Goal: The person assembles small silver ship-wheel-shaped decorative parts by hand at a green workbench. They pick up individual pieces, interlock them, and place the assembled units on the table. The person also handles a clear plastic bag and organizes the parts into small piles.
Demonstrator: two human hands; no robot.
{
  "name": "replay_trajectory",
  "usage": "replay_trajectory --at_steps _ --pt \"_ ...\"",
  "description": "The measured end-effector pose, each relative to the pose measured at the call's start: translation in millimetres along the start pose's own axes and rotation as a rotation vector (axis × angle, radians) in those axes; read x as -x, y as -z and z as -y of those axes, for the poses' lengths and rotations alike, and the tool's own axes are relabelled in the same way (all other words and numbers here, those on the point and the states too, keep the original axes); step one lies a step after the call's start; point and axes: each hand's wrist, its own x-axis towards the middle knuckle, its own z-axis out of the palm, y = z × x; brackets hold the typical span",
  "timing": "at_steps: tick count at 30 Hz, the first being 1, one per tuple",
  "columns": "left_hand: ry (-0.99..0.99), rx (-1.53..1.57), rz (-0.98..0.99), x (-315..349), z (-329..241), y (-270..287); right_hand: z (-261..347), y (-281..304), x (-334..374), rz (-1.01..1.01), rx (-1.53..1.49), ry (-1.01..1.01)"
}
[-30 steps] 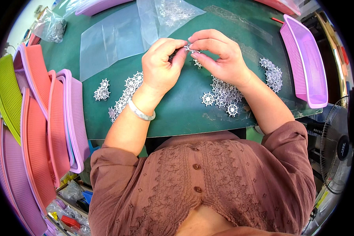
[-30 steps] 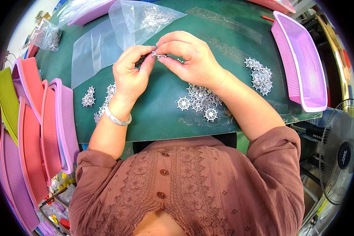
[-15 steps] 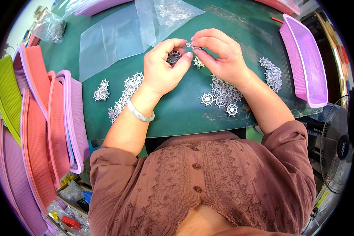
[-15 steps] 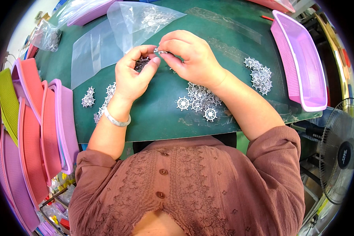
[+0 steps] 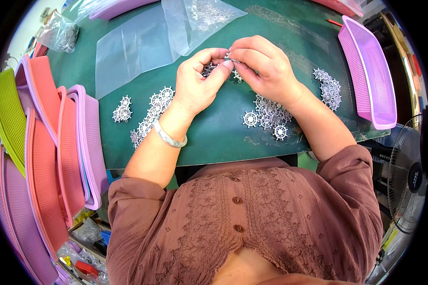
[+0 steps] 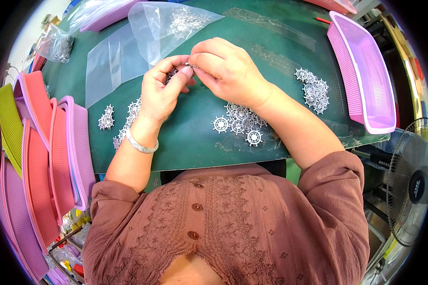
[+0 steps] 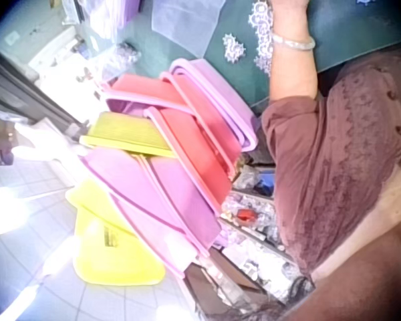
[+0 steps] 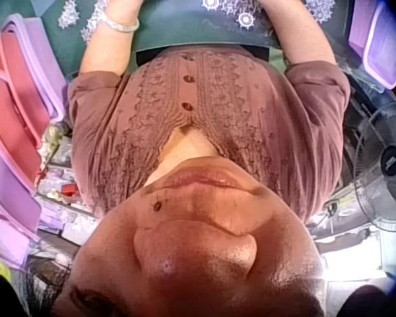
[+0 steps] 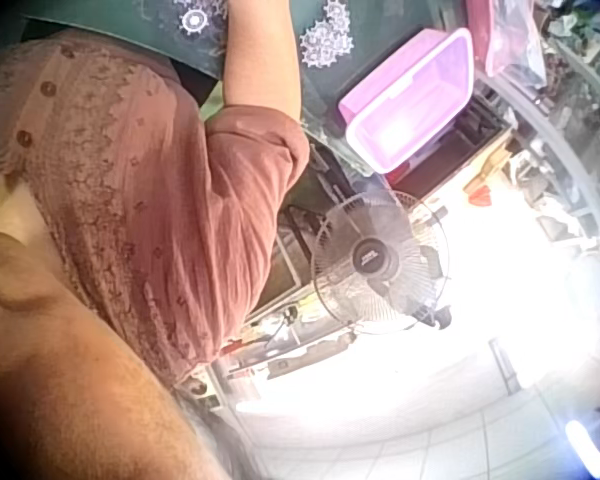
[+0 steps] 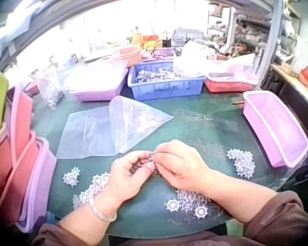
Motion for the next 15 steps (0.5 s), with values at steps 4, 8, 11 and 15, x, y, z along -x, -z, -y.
replay_trajectory --at_steps 4,8,11,15 --pt "0.064 0.066 0.013 0.5 -2.5 0.0 0.3 0.4 -0.5 0.005 -0.012 0.0" --pt "0.047 0.086 0.013 0.9 0.5 -0.5 1.1 0.3 -0.4 -0.002 -0.018 -0.013" --pt "0.044 0.092 0.015 0.9 0.2 -1.1 1.2 0.1 -0.4 -0.009 -0.019 -0.019" --pt "0.058 0.104 0.029 1.2 -1.3 -1.0 0.4 0.0 0.0 -0.007 -0.016 -0.017"
